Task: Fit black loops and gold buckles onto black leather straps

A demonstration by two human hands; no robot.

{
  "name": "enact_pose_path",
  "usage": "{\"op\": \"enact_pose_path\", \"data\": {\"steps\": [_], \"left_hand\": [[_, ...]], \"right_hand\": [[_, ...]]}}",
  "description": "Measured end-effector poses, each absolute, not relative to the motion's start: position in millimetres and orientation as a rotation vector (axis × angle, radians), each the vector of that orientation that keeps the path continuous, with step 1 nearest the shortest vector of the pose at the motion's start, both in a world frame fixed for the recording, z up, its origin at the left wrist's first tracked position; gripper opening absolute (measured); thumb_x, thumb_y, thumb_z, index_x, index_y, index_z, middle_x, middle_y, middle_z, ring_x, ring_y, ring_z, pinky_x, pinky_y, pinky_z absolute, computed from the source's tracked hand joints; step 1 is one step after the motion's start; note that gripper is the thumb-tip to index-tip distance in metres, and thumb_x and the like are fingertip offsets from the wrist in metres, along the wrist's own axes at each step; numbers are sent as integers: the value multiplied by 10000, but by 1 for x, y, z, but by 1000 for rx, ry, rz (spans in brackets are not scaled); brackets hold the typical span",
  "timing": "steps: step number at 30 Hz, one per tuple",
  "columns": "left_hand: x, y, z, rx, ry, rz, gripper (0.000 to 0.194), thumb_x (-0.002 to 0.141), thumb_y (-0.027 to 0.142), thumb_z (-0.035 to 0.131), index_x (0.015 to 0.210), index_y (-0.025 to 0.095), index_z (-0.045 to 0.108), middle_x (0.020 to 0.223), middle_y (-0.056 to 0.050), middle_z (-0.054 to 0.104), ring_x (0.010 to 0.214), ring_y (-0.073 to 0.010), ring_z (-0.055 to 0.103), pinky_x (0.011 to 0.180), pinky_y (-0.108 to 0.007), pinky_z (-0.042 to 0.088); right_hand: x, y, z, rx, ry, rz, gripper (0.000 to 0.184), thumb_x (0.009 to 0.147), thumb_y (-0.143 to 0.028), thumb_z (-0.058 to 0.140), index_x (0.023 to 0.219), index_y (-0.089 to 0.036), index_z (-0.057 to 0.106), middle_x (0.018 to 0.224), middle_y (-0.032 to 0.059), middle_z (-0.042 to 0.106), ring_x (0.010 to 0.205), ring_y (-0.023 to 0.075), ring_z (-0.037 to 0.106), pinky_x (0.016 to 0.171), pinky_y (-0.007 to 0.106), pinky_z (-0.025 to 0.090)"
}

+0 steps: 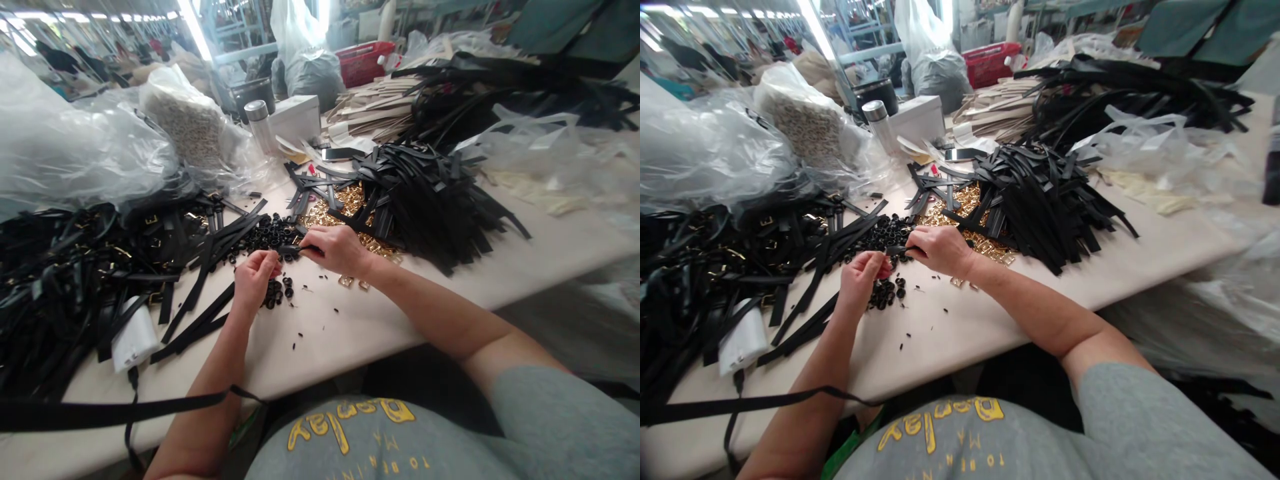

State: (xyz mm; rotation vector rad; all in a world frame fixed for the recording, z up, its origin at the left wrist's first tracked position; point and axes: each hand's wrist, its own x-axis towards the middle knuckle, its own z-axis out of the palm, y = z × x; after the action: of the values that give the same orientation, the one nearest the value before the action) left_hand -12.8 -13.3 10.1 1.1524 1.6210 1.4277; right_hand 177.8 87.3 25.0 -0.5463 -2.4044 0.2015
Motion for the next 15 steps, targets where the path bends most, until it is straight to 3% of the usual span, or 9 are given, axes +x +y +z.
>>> {"op": "enact_pose_path", "data": {"steps": [7, 15], "left_hand": [[-5, -8, 8, 876, 1461, 1396, 449, 600, 522, 797, 758, 140, 622, 630, -13, 639, 508, -96, 572, 514, -194, 475], [1, -12, 7, 892, 1355, 1372, 380, 651, 466, 780, 773, 151, 606, 603, 13, 608, 476, -78, 538, 476, -176, 452]], "right_hand": [[174, 82, 17, -465, -2409, 106, 205, 944, -332, 537, 917, -167, 656, 851, 20, 657, 686, 115, 579, 562, 248, 311], [170, 80, 11, -440, -2393, 239, 254, 942, -414, 556, 979, -187, 664, 885, 22, 674, 738, 119, 612, 594, 230, 356]]}}
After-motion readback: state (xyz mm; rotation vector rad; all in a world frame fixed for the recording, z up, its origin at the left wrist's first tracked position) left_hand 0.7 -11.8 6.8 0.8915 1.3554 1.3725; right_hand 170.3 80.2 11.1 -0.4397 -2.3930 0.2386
